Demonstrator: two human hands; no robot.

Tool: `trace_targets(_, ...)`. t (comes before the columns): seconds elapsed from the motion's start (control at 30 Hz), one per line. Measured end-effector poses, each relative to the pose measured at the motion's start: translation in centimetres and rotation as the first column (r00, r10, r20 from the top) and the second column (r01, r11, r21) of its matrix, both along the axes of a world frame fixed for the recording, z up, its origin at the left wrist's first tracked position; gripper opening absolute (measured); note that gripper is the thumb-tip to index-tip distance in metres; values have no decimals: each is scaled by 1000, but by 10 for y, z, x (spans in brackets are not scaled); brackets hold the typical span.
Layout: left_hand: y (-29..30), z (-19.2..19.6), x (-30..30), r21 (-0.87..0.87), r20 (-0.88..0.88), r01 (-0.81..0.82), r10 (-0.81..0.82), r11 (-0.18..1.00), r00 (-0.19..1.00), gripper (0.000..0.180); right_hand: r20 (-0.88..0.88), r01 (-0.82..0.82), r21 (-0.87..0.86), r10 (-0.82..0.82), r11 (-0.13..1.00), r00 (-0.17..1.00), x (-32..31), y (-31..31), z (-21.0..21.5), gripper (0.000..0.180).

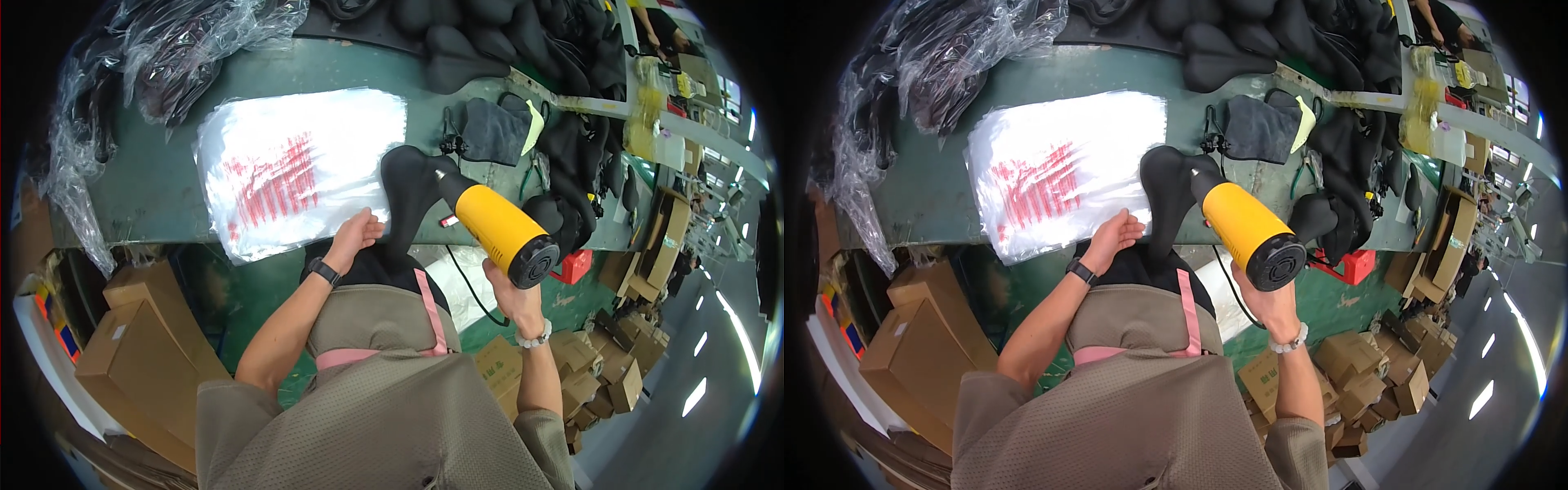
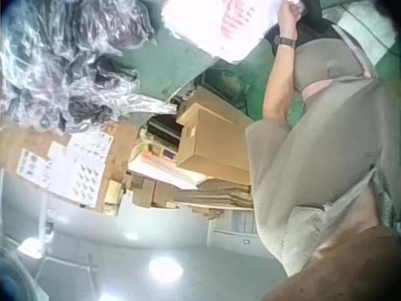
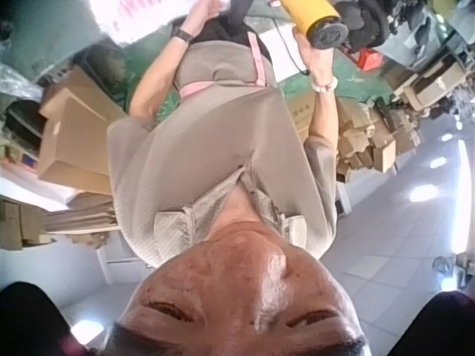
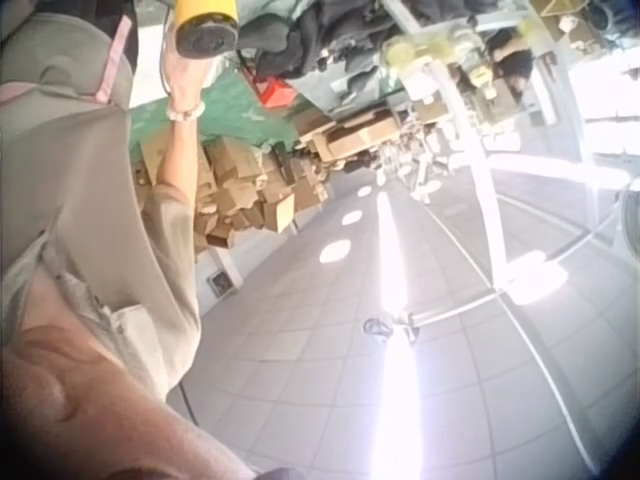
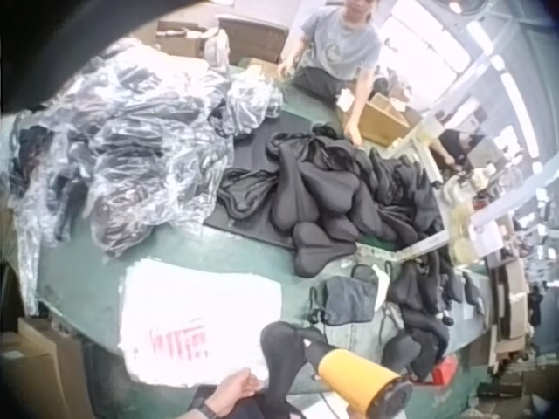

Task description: Assembling bicycle seats, using a heat gun for adjustment, and packing them into cardboard boxes.

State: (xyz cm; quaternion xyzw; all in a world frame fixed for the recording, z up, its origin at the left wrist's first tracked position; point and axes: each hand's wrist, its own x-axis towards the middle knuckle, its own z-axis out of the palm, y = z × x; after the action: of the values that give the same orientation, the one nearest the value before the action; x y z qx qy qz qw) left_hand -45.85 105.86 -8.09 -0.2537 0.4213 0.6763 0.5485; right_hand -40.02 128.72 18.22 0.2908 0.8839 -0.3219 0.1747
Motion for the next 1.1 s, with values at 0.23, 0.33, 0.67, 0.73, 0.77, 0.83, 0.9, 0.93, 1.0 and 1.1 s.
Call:
trace_targets(0.23,-3,1,12,-59,-53,96,-99,994,994,42,-14,-312,131,317,941,948,14,8,-11,31)
trace_targets(0.33,-1,3,8,-59,-97,110,-116,992,989,41,11,-210,128,210,969,978,4,5,-14,32)
trace_targets(0.67,3,96,-18,-36,-593,86,-91,996,800,24,-106,-106,65,112,992,988,12,4,-17,35)
trace_targets(0.73,1,187,-46,-30,-767,260,-190,965,613,16,-157,-156,87,168,984,973,12,7,-16,33)
trace_targets(0.77,-1,227,-58,-14,-927,290,-121,957,354,15,-230,-232,98,248,968,941,14,11,-16,32)
trace_targets(0.83,-1,289,-67,127,-992,354,117,927,51,20,-110,-322,-59,314,945,943,19,10,-7,41)
trace_targets(0.9,5,331,-67,237,-941,453,319,860,-112,24,-124,-259,-94,247,961,961,31,17,-14,45)
trace_targets(0.93,7,352,-66,225,-919,512,355,829,-170,24,-134,-272,-64,262,960,956,38,21,-18,45)
trace_targets(1.0,58,403,-33,320,-915,152,346,935,-207,27,-267,-292,4,282,956,921,57,38,-21,43)
trace_targets(1.1,91,442,-25,47,-995,384,77,922,-63,21,-424,-201,121,233,972,875,111,79,-9,36)
